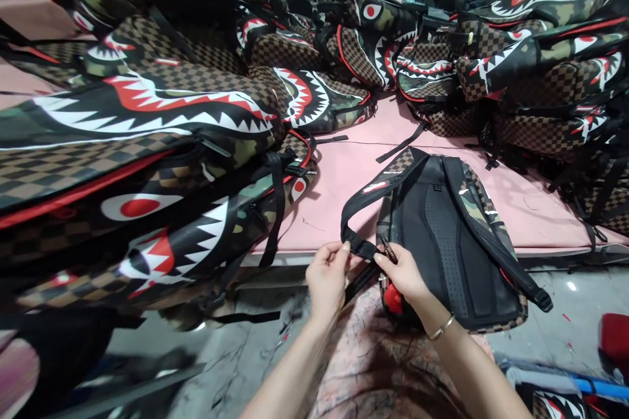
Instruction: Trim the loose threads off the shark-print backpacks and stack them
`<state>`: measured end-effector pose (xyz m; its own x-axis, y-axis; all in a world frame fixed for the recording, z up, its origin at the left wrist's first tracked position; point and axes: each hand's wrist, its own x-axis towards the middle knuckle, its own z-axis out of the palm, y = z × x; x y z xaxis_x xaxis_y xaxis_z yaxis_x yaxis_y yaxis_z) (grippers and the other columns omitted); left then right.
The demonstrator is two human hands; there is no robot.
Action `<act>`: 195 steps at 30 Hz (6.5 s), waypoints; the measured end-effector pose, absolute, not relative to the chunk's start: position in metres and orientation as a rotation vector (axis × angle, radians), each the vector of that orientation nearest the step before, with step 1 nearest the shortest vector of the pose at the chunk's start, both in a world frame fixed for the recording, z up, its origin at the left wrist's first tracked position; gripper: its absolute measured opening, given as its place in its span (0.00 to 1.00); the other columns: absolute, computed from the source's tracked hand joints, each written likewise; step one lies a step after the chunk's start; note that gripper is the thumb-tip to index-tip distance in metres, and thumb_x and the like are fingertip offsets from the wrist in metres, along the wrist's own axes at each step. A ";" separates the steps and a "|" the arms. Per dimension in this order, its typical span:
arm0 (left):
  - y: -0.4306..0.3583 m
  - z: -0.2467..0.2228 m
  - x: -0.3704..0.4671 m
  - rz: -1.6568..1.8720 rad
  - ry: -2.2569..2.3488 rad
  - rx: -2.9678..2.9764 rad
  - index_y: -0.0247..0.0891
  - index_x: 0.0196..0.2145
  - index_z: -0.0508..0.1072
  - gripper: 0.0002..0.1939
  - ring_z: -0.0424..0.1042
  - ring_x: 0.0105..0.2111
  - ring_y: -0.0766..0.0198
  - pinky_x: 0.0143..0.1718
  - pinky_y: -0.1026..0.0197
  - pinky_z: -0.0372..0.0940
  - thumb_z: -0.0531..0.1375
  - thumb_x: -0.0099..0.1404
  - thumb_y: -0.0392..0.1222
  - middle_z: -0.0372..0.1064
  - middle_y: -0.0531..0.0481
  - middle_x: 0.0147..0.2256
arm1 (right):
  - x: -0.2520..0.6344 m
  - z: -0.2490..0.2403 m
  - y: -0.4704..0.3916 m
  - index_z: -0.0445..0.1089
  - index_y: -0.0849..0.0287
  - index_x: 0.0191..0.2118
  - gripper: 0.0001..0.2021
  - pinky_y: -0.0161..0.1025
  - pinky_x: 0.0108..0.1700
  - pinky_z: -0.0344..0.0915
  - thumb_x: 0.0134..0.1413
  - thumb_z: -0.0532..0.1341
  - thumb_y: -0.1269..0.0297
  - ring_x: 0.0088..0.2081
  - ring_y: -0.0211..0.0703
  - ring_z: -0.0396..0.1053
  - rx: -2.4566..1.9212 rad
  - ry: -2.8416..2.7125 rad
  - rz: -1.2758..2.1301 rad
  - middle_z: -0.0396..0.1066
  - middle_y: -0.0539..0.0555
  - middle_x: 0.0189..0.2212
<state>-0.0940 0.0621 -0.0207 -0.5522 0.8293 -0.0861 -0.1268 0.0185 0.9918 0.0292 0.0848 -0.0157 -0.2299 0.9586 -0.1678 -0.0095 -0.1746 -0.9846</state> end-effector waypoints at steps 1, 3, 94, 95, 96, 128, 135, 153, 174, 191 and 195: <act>0.065 -0.023 -0.088 1.629 1.500 0.699 0.36 0.27 0.67 0.14 0.69 0.22 0.66 0.29 0.59 0.69 0.59 0.52 0.51 0.66 0.53 0.22 | 0.032 -0.015 0.083 0.68 0.59 0.30 0.09 0.31 0.24 0.58 0.42 0.62 0.59 0.22 0.34 0.60 -1.193 -1.221 1.521 0.65 0.46 0.20; 0.067 -0.029 -0.079 1.605 1.424 0.649 0.34 0.25 0.67 0.15 0.69 0.21 0.66 0.27 0.59 0.69 0.60 0.51 0.51 0.67 0.51 0.21 | 0.036 -0.016 0.081 0.67 0.60 0.29 0.11 0.30 0.21 0.54 0.38 0.63 0.60 0.18 0.30 0.53 -1.209 -1.156 1.531 0.58 0.43 0.16; 0.026 -0.002 -0.087 1.328 1.396 0.921 0.40 0.24 0.79 0.09 0.61 0.46 0.54 0.50 0.56 0.56 0.66 0.46 0.47 0.65 0.45 0.38 | 0.080 0.012 0.057 0.68 0.56 0.34 0.09 0.32 0.33 0.57 0.58 0.52 0.62 0.31 0.38 0.67 -1.250 -2.109 0.945 0.71 0.49 0.29; 0.025 -0.002 -0.087 1.332 1.392 0.919 0.40 0.24 0.79 0.09 0.61 0.46 0.54 0.50 0.56 0.56 0.66 0.46 0.47 0.65 0.45 0.39 | 0.080 0.013 0.058 0.68 0.56 0.34 0.09 0.32 0.33 0.57 0.58 0.52 0.62 0.30 0.38 0.67 -1.250 -2.112 0.947 0.71 0.49 0.29; 0.025 -0.003 -0.087 1.337 1.386 0.916 0.39 0.25 0.79 0.09 0.62 0.46 0.54 0.50 0.56 0.56 0.66 0.46 0.46 0.65 0.45 0.39 | 0.080 0.014 0.058 0.67 0.56 0.34 0.09 0.32 0.33 0.57 0.58 0.52 0.62 0.30 0.37 0.66 -1.248 -2.111 0.953 0.70 0.49 0.29; 0.025 0.005 -0.079 1.253 1.085 0.147 0.31 0.23 0.75 0.10 0.69 0.25 0.68 0.31 0.67 0.67 0.70 0.41 0.35 0.71 0.50 0.24 | 0.076 -0.011 0.030 0.66 0.60 0.38 0.12 0.36 0.34 0.60 0.61 0.49 0.60 0.34 0.43 0.68 -1.290 -2.096 0.579 0.71 0.56 0.31; 0.024 0.010 -0.078 1.259 1.114 0.192 0.31 0.24 0.76 0.10 0.70 0.27 0.68 0.33 0.66 0.66 0.69 0.41 0.36 0.72 0.50 0.26 | 0.078 -0.006 0.034 0.67 0.58 0.35 0.11 0.35 0.33 0.59 0.60 0.51 0.61 0.33 0.42 0.68 -1.334 -2.071 0.639 0.71 0.54 0.29; 0.033 0.009 -0.072 1.288 1.172 -0.083 0.31 0.21 0.74 0.03 0.69 0.22 0.68 0.24 0.65 0.70 0.63 0.50 0.29 0.71 0.49 0.23 | 0.082 -0.015 0.027 0.68 0.61 0.41 0.14 0.39 0.33 0.58 0.62 0.48 0.60 0.30 0.44 0.64 -1.284 -2.198 0.202 0.69 0.57 0.28; 0.035 0.013 -0.070 1.239 1.130 -0.169 0.27 0.26 0.72 0.07 0.71 0.23 0.65 0.21 0.65 0.70 0.56 0.59 0.27 0.72 0.43 0.26 | 0.084 -0.010 0.034 0.68 0.61 0.42 0.10 0.38 0.31 0.52 0.61 0.52 0.64 0.27 0.40 0.60 -1.170 -2.281 -0.145 0.68 0.53 0.25; 0.032 0.008 -0.075 1.266 1.190 0.023 0.31 0.25 0.74 0.03 0.70 0.26 0.67 0.27 0.66 0.68 0.62 0.54 0.34 0.72 0.47 0.27 | 0.083 -0.004 0.037 0.67 0.61 0.39 0.10 0.37 0.29 0.55 0.60 0.51 0.64 0.27 0.41 0.63 -1.081 -2.154 0.196 0.68 0.53 0.24; 0.028 -0.008 -0.096 1.319 1.541 0.740 0.35 0.23 0.74 0.08 0.70 0.31 0.63 0.35 0.63 0.66 0.65 0.49 0.43 0.71 0.48 0.30 | 0.087 0.005 0.039 0.67 0.59 0.37 0.09 0.35 0.31 0.58 0.59 0.52 0.62 0.30 0.40 0.66 -1.176 -1.951 0.589 0.70 0.53 0.29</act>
<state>-0.0961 0.0278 -0.0076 -0.3722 0.8886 -0.2681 -0.1280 0.2370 0.9631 0.0868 0.0391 0.0047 -0.2793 0.8839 0.3750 0.5290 0.4676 -0.7082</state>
